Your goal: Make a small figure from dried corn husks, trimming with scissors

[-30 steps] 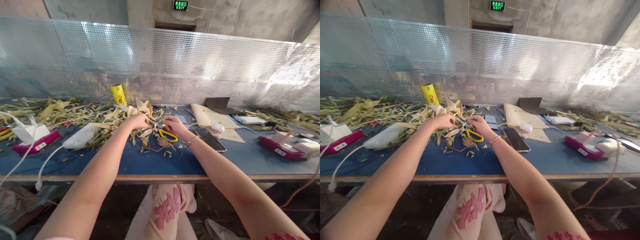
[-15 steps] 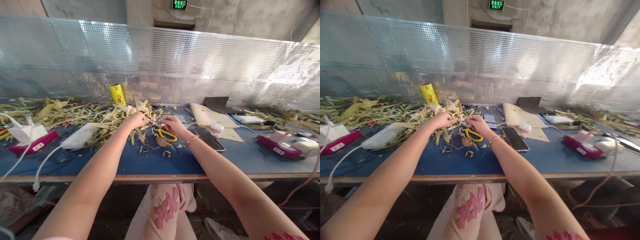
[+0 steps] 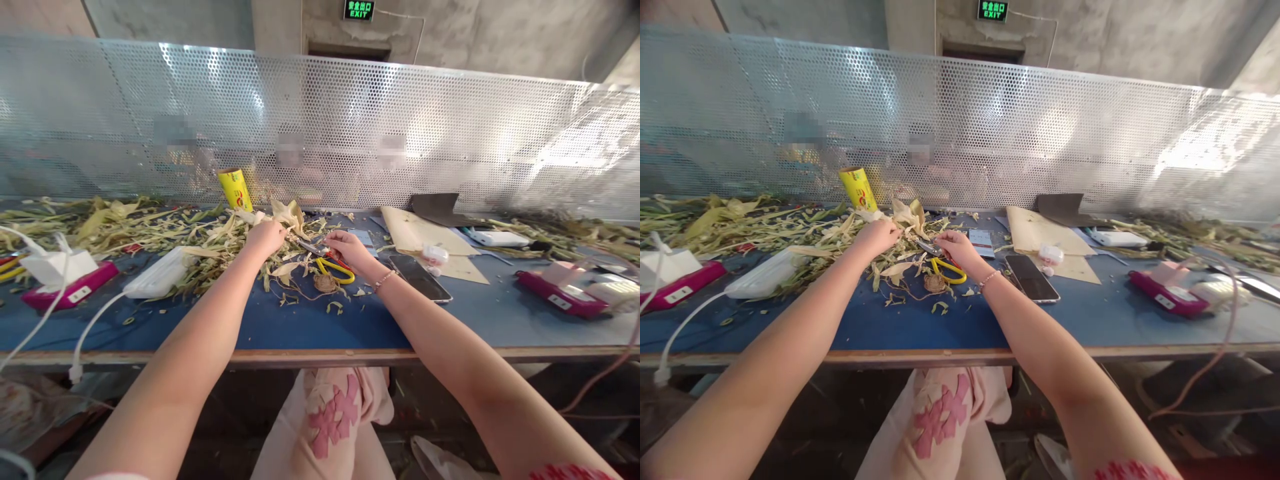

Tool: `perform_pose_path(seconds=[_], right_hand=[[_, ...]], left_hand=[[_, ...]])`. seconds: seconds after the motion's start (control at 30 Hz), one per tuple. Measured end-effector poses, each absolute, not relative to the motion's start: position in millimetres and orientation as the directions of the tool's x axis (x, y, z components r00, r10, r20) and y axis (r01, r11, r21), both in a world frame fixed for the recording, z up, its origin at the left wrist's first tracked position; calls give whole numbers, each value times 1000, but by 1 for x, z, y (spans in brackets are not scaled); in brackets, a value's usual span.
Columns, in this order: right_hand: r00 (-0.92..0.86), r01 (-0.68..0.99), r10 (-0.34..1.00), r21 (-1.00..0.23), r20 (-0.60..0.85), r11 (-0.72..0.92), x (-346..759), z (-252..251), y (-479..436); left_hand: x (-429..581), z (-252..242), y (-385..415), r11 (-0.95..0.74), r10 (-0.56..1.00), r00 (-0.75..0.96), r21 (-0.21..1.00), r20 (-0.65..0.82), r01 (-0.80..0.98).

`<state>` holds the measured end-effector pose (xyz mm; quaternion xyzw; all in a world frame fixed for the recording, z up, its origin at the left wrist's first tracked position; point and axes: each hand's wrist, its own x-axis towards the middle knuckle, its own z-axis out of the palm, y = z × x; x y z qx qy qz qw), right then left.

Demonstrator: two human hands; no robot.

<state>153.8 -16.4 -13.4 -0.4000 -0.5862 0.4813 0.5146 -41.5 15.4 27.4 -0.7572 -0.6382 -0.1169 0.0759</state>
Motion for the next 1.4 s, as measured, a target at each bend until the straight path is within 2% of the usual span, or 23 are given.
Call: perform_pose_path(seconds=[0.07,0.13,0.2,0.33,0.43,0.57,0.73,0.8,0.93,1.03,1.13,1.2,1.4], right_hand=[[-145,-36,964,-975,221,218,154,-13,-17],[-115,-45,967,-974,226,222,155,-12,-17],[-68,-59,970,-972,233,229,156,-12,-17],[-6,-94,971,-966,241,239,158,-10,-15],[-8,-90,971,-967,239,238,158,-10,-15],[-19,-74,970,-968,241,239,157,-10,-16],[-14,-70,971,-968,241,239,156,-9,-18],[-19,-69,969,-967,245,243,156,-9,-18],[-24,-73,967,-965,255,253,156,-10,-17],[-31,-75,967,-965,253,251,156,-11,-16],[-42,-78,965,-964,258,254,156,-11,-16],[-48,-82,963,-962,266,262,156,-10,-16],[-57,-86,963,-963,262,257,156,-10,-16]], left_hand=[[-47,19,21,-207,903,194,-6,384,978],[-51,12,26,-199,890,196,-36,411,979],[-56,6,28,-126,913,131,-39,387,991],[-66,2,34,110,951,-116,40,287,993],[-70,2,38,167,963,-178,66,204,984],[-68,1,38,116,946,-130,66,296,991],[-64,5,36,30,844,-115,167,524,985],[-64,9,36,-28,784,-131,245,607,969],[-68,16,40,-156,666,-263,476,698,866],[-71,18,44,-247,621,-358,607,697,755],[-72,16,48,-281,648,-406,698,644,658],[-72,15,49,-283,666,-397,706,632,649],[-70,14,42,-268,644,-345,624,683,734]])
